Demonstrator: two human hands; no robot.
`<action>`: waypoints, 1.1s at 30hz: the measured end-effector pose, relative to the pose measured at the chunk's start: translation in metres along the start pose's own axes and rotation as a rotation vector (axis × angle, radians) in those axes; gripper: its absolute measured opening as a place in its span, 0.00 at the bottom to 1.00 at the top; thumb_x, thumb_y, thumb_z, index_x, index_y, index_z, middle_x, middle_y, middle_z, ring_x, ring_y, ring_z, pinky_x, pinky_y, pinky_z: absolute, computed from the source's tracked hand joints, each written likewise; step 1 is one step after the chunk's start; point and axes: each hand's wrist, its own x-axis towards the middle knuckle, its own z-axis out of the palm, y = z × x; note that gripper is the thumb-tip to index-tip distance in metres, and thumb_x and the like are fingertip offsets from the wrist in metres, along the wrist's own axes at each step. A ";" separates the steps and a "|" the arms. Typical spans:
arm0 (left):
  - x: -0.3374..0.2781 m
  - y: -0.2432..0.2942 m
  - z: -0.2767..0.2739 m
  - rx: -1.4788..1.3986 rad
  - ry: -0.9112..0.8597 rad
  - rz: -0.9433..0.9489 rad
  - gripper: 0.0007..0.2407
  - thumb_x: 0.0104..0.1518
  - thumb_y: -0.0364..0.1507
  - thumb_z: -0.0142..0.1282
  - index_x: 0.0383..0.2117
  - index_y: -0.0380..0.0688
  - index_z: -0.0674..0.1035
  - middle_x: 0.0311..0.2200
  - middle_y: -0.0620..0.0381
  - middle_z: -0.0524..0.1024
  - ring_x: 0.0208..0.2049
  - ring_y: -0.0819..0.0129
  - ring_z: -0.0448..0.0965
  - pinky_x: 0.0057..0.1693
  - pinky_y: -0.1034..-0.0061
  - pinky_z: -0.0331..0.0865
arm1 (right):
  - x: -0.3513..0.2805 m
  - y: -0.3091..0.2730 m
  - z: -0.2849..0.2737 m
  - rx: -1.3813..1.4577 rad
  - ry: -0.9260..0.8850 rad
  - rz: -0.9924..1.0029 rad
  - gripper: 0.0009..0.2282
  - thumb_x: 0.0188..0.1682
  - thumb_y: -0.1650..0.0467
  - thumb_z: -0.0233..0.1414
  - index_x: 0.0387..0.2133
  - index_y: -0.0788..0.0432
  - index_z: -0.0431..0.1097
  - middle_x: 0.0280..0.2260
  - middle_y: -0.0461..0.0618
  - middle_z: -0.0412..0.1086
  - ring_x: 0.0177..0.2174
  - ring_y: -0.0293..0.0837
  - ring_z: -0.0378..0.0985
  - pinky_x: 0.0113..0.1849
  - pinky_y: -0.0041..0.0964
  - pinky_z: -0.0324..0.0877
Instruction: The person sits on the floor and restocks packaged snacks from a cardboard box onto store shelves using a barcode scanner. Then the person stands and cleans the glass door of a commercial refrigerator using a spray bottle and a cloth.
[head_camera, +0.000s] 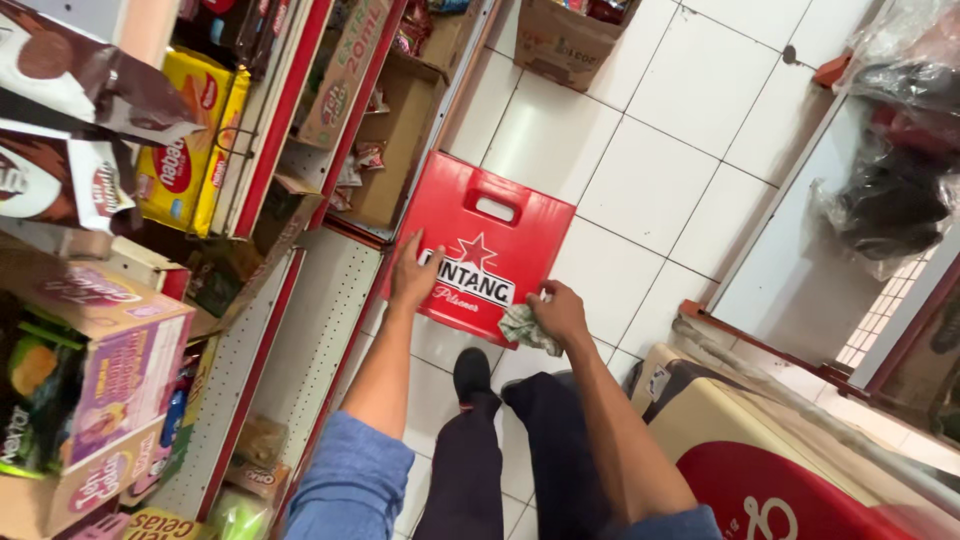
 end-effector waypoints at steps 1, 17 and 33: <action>-0.003 0.001 -0.005 -0.099 -0.017 -0.055 0.29 0.57 0.39 0.61 0.65 0.44 0.68 0.63 0.41 0.69 0.63 0.51 0.70 0.65 0.62 0.64 | -0.003 -0.010 -0.004 0.022 0.025 0.013 0.21 0.43 0.60 0.60 0.45 0.62 0.76 0.42 0.60 0.77 0.43 0.55 0.80 0.47 0.43 0.72; -0.029 0.272 0.101 -0.576 -0.162 -0.105 0.13 0.58 0.37 0.60 0.41 0.40 0.83 0.33 0.56 0.83 0.35 0.70 0.81 0.43 0.73 0.74 | 0.027 -0.106 -0.200 0.390 0.055 -0.177 0.16 0.49 0.63 0.59 0.45 0.61 0.74 0.37 0.53 0.78 0.38 0.43 0.77 0.43 0.38 0.71; 0.126 0.466 0.078 -0.573 0.059 0.118 0.14 0.61 0.37 0.59 0.35 0.35 0.81 0.27 0.53 0.80 0.30 0.71 0.77 0.40 0.72 0.70 | 0.176 -0.198 -0.402 0.451 -0.012 -0.232 0.19 0.46 0.72 0.61 0.51 0.58 0.67 0.31 0.46 0.70 0.27 0.33 0.69 0.27 0.31 0.67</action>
